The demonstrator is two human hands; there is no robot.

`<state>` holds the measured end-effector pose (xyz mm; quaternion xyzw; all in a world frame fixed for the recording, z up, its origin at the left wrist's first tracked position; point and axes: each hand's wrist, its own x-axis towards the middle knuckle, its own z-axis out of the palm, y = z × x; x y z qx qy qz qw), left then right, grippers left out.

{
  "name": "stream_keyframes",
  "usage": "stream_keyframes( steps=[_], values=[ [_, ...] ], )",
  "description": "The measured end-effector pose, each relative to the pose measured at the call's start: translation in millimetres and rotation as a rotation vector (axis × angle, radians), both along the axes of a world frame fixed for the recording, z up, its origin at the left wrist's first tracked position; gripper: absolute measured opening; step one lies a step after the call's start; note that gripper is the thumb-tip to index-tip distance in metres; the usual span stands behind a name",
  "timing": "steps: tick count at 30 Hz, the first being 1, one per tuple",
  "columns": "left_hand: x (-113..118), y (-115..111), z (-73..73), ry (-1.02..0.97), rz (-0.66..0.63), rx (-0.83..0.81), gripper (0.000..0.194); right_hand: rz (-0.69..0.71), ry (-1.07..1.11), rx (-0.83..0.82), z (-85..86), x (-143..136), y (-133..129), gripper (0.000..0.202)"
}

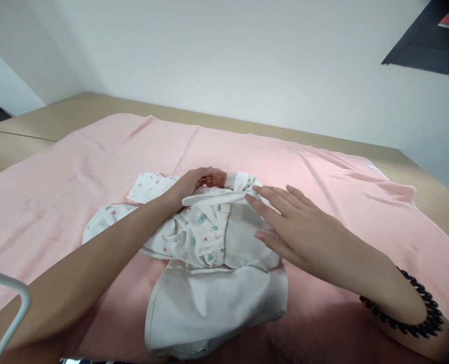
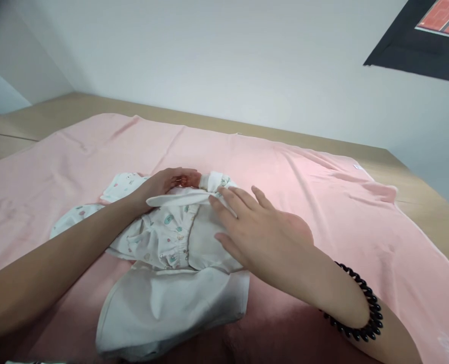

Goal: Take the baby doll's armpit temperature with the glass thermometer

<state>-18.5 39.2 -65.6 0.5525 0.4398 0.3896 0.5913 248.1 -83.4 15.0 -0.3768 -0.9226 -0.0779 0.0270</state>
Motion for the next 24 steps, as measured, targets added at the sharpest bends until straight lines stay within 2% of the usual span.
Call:
stream_keyframes(
  steps=[5,8,10,12,15,17,19,24],
  values=[
    [-4.7,-4.0,1.8,-0.18,-0.046,-0.141,0.059,-0.157,0.033,-0.041,-8.5,5.2,19.3,0.068],
    [-6.3,-6.9,3.3,-0.207,-0.058,-0.117,0.066,-0.252,0.103,-0.054,-8.0,10.0,22.9,0.067],
    [-6.9,-8.2,5.4,-0.201,-0.084,-0.096,0.066,-0.254,0.134,-0.077,-3.3,13.5,22.2,0.06],
    [-7.9,-8.6,8.1,-0.171,-0.123,-0.073,0.062,-0.196,0.143,-0.155,3.5,17.2,20.5,0.048],
    [-10.2,-7.6,11.0,-0.055,-0.229,-0.013,0.043,-0.107,0.101,-0.327,12.4,21.8,19.4,0.028],
    [-11.8,-6.2,10.6,0.02,-0.272,0.015,0.031,-0.095,0.067,-0.394,14.7,23.9,21.0,0.035],
    [-12.8,-4.7,8.5,0.06,-0.255,0.032,0.026,-0.109,0.069,-0.412,14.1,25.6,24.7,0.042],
    [-12.4,-3.1,4.4,0.107,-0.245,0.061,0.031,-0.136,0.07,-0.444,9.7,30.0,33.1,0.041]
  ],
)
